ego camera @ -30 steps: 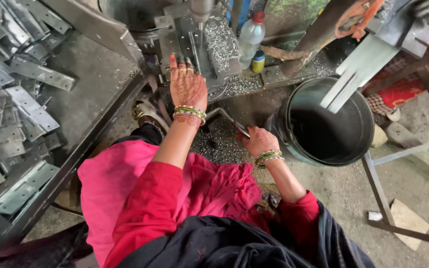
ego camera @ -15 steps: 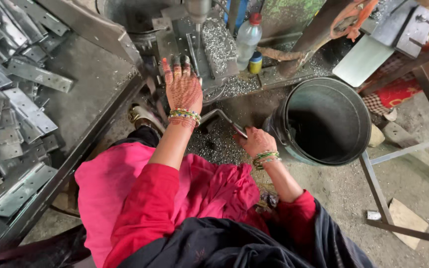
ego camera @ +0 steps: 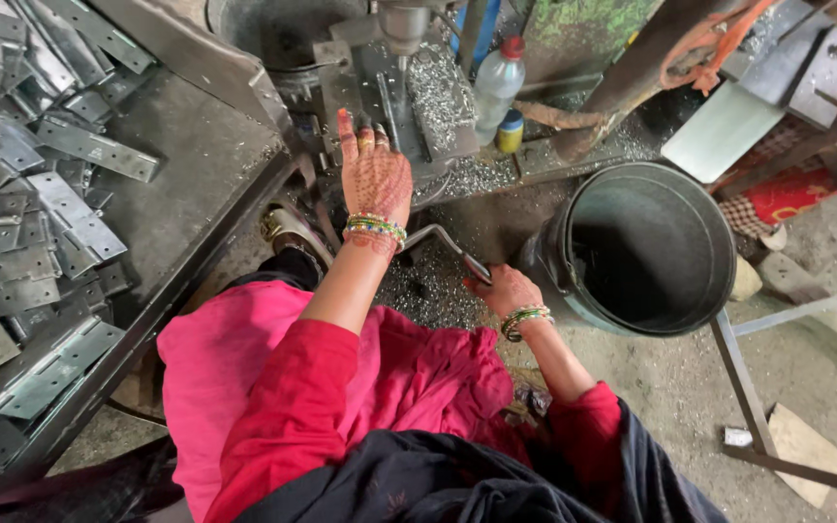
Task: The person repeatedly picks up metal hinge-like parts from a bin, places them under a drill press, and operates the machine to drill holes. The person then removes the parts and returns them to the bin, repeating this process throughout the clip.
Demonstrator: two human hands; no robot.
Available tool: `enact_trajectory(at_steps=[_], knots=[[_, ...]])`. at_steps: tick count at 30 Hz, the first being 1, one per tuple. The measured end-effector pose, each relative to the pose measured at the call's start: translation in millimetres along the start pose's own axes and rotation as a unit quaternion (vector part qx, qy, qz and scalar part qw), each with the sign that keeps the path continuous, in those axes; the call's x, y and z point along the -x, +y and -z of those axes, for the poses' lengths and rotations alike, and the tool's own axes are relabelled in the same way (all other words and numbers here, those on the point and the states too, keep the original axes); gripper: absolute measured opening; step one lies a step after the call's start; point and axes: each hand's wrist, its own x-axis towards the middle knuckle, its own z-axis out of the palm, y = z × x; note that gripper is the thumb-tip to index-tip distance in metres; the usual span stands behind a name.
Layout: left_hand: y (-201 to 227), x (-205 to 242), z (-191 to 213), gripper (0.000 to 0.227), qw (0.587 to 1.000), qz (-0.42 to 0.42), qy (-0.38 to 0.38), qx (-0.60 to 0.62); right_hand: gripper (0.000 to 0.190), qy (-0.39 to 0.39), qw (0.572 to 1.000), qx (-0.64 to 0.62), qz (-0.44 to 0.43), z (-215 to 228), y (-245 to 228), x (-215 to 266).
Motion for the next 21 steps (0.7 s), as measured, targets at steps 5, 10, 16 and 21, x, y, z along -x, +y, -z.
enact_trajectory(at_steps=[5, 10, 16, 21], knots=[[3, -22, -20, 0.033, 0.995, 0.021, -0.08, 0.061, 0.057, 0.037, 0.997, 0.061, 0.015, 45, -17, 7], [5, -27, -36, 0.033, 0.998, 0.038, 0.004, 0.046, 0.055, -0.007, 0.999, 0.0, -0.047, -12, 0, 4], [-8, -43, -39, 0.033, 0.994, 0.031, -0.094, 0.051, 0.057, 0.053, 0.998, 0.0, 0.046, 4, 4, 3], [-14, -65, -60, 0.032, 0.999, 0.045, -0.019, -0.005, 0.057, 0.014, 0.998, 0.056, -0.01, 48, -18, 9]])
